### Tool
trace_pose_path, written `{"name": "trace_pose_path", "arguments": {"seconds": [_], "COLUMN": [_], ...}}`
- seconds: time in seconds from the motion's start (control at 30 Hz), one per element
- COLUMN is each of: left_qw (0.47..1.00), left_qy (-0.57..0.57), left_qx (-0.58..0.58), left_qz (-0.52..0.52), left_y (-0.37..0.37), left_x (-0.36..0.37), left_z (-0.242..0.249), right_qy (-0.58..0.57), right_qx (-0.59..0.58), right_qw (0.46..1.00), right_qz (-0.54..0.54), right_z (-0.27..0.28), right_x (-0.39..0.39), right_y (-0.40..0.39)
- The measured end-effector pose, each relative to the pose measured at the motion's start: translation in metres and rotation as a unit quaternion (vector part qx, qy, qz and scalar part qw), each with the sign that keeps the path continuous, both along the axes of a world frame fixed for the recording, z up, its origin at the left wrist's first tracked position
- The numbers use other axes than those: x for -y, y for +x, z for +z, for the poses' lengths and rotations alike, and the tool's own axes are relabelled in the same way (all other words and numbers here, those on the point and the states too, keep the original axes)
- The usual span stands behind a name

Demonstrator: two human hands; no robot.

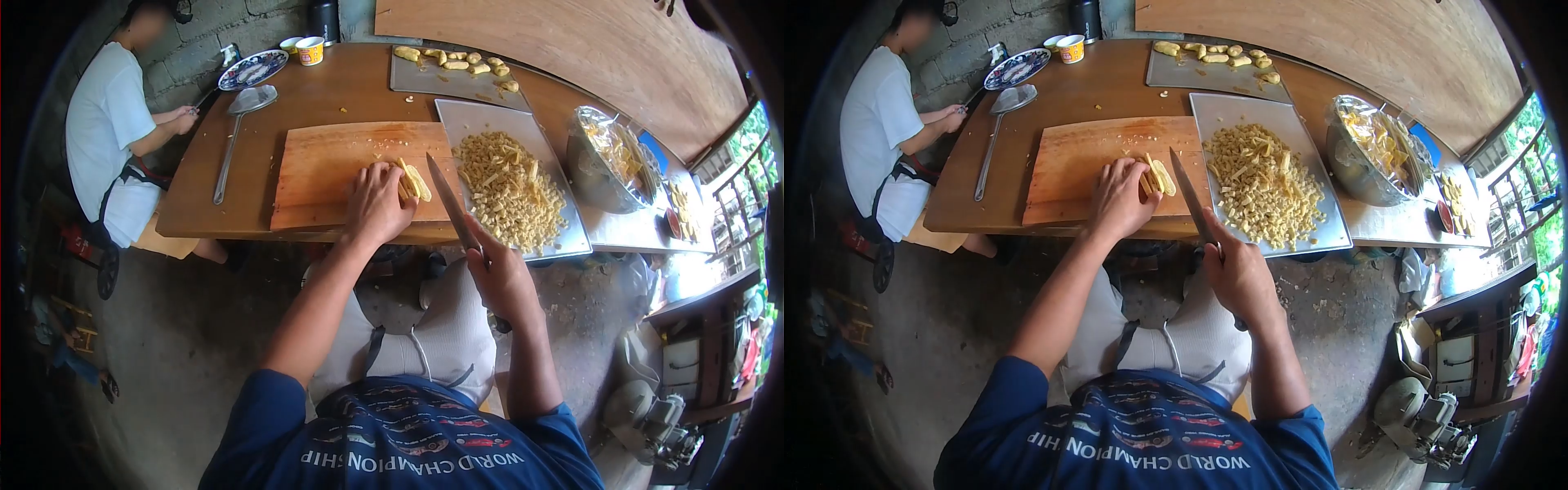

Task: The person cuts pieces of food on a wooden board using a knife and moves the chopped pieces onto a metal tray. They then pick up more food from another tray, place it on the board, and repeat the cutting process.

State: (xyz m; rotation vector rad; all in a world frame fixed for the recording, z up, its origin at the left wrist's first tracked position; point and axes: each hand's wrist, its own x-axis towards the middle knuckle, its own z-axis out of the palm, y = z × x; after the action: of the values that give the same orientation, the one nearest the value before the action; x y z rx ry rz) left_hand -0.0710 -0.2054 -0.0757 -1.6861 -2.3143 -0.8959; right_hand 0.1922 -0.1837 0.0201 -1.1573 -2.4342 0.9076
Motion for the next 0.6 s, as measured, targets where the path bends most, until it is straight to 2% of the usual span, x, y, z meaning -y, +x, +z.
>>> {"name": "trace_pose_path", "arguments": {"seconds": [0.03,0.1,0.23,0.3,0.4,0.5,0.53,0.6], "left_qw": [1.000,0.999,0.998,0.997,0.991,0.989,0.990,0.995], "left_qy": [0.001,0.008,-0.029,-0.037,-0.008,-0.012,-0.011,-0.094], "left_qx": [-0.002,0.005,0.029,0.075,0.127,0.143,0.141,0.019], "left_qz": [0.000,0.039,0.047,0.000,-0.048,-0.029,-0.028,0.031], "left_y": [0.003,0.008,-0.003,-0.023,-0.052,-0.066,-0.062,-0.047], "left_x": [-0.004,-0.010,-0.012,-0.009,-0.006,-0.011,-0.011,-0.010], "left_z": [0.001,0.002,0.007,0.011,0.014,0.015,0.021,0.031], "right_qy": [0.001,0.098,0.023,-0.011,-0.010,0.006,0.007,-0.010], "right_qx": [-0.002,-0.079,-0.040,-0.022,-0.034,-0.071,-0.073,-0.054], "right_qw": [1.000,0.992,0.999,1.000,0.999,0.997,0.997,0.998], "right_qz": [0.000,0.020,-0.001,-0.006,-0.005,0.002,0.002,-0.002], "right_z": [-0.007,-0.024,-0.009,-0.004,-0.011,-0.015,-0.013,-0.009], "right_x": [-0.003,-0.007,-0.002,-0.002,-0.004,-0.002,-0.001,0.002], "right_y": [0.003,0.007,0.016,0.019,0.023,0.022,0.020,0.016]}}
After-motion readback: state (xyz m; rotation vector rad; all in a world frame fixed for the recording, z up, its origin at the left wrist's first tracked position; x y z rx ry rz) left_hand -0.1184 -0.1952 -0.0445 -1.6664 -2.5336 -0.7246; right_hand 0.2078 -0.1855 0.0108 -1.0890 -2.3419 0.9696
